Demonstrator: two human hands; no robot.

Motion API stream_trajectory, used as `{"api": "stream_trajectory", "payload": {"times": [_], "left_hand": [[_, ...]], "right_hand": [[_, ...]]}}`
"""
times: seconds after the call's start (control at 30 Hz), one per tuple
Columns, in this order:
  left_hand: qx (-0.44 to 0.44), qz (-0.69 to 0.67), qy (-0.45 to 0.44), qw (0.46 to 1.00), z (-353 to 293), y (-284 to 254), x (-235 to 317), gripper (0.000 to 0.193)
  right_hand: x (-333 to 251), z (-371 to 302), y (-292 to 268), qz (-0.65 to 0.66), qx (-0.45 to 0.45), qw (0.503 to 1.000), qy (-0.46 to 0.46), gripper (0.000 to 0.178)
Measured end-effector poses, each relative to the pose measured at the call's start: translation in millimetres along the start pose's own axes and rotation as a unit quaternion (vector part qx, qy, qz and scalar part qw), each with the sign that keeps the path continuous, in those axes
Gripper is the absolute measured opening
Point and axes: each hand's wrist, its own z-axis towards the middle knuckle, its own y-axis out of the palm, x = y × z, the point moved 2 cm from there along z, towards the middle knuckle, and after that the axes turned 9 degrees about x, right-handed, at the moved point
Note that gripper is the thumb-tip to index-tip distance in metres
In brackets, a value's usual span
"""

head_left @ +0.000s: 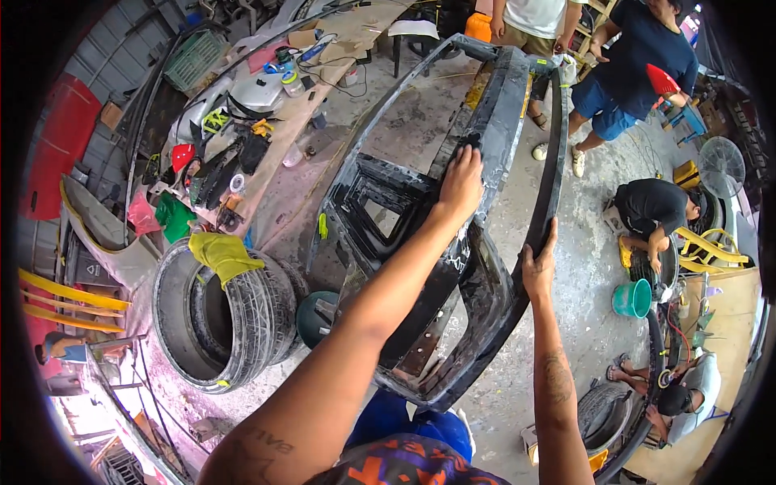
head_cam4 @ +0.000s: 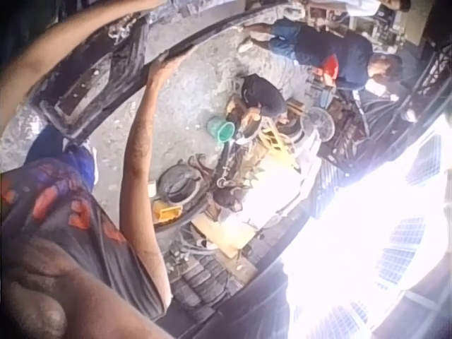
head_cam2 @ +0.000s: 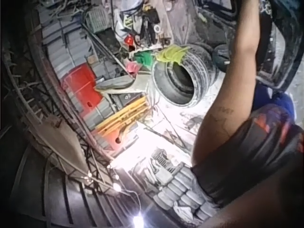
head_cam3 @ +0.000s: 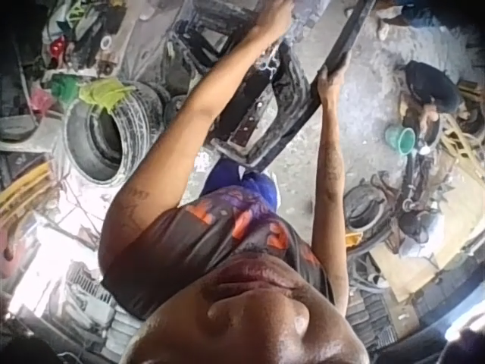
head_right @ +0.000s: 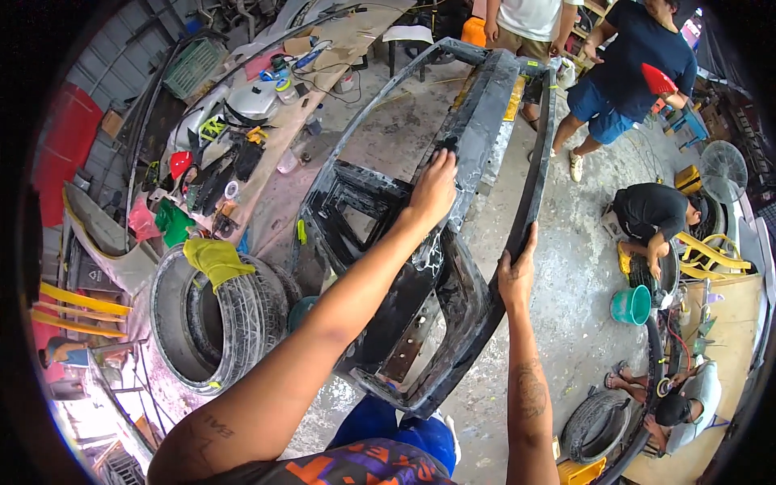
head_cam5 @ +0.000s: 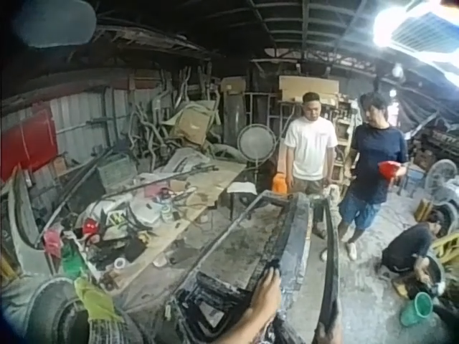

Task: Sanding and preparing a car bumper for repair or painting.

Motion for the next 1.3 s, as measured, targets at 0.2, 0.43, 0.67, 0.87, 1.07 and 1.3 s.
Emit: {"api": "stream_trajectory", "payload": {"times": [0.2, 0.43, 0.67, 0.87, 1.07, 1.3], "left_hand": [[0.034, -0.003, 0.022, 0.999, -62, 1, 36, 0.042], [0.005, -0.091, -0.098, 0.991, 54, -6, -17, 0.029], [0.016, 0.080, 0.026, 0.996, -94, -40, 51, 0.038], [-0.095, 0.150, 0.033, 0.984, -115, -66, 69, 0.044], [-0.149, 0.095, 0.117, 0.977, -32, -37, 52, 0.044], [-0.173, 0.124, 0.146, 0.966, -30, -38, 53, 0.044]], "right_hand": [[23, 2, -27, -0.047, 0.033, 0.998, -0.036, 0.085], [7, 0, -8, 0.017, -0.054, 0.993, 0.101, 0.084], [21, -3, -8, 0.125, -0.014, 0.990, 0.055, 0.084], [19, 0, -14, 0.166, 0.046, 0.984, -0.046, 0.086], [13, -2, -18, 0.182, 0.020, 0.983, 0.011, 0.089], [15, 6, -21, 0.181, -0.005, 0.983, 0.045, 0.088]]}}
